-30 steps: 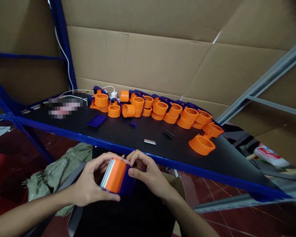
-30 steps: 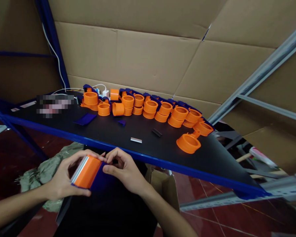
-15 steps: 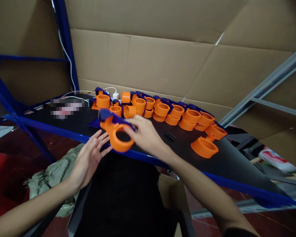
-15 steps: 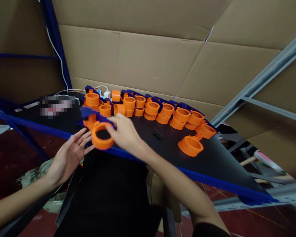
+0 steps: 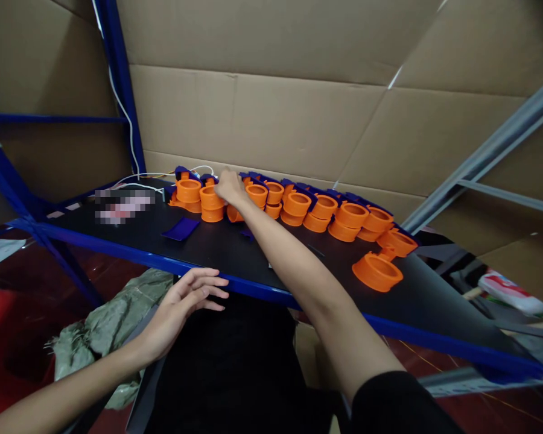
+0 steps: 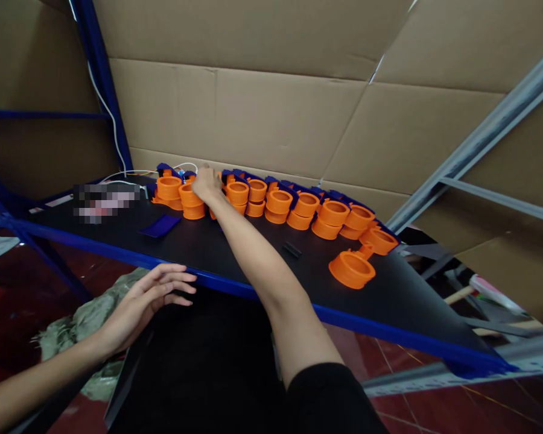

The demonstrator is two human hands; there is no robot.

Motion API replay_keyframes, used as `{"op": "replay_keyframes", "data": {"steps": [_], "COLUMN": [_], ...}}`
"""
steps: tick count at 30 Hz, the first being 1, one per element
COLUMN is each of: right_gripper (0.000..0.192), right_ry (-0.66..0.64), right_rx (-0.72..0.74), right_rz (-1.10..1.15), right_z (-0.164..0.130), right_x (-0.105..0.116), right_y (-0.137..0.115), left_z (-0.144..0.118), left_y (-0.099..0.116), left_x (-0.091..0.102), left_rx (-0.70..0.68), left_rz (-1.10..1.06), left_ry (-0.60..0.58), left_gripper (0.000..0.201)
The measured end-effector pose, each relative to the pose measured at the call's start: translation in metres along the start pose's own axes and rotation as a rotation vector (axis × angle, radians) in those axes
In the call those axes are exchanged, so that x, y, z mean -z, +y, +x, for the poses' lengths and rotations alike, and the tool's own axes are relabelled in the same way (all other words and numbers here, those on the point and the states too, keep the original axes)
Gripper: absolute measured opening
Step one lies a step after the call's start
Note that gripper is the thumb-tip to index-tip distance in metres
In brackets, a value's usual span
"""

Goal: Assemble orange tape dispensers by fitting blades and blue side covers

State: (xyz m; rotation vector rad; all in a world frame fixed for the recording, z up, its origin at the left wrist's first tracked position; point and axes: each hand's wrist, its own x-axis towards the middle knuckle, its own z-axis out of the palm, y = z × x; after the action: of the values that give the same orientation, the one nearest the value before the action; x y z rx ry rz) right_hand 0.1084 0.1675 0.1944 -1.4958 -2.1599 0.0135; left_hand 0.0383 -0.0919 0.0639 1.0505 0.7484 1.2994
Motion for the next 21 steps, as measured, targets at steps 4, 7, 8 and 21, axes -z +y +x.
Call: {"op": "replay_keyframes", "data": {"steps": [4, 7, 8, 21], "right_gripper": [0.045, 0.047, 0.049, 0.043], "right_ry": [0.008, 0.016, 0.015, -0.112], "right_rx": [-0.044, -0.061, -0.06, 0.176], "right_rz": [-0.019, -0.034, -0.038, -0.388], "right_z": [0.0, -0.002, -0.003, -0.145], "right_x": [-0.004, 0.0, 0.002, 0.12], "right_y": [0.004, 0.004, 0.004, 0.107], "left_z": [0.001, 0.002, 0.002, 0.003], "left_y": [-0.002, -0.004, -0.005, -0.01], "left_x": [0.002, 0.005, 0.006, 0.008], "left_rx": [0.035, 0.038, 0.038, 0.095], "left_rz": [0.041, 0.06, 0.061, 0.101], "left_ry": [-0.033, -0.04, -0.034, -0.05], "left_gripper": [0.025, 0.023, 0.023, 0.021]}}
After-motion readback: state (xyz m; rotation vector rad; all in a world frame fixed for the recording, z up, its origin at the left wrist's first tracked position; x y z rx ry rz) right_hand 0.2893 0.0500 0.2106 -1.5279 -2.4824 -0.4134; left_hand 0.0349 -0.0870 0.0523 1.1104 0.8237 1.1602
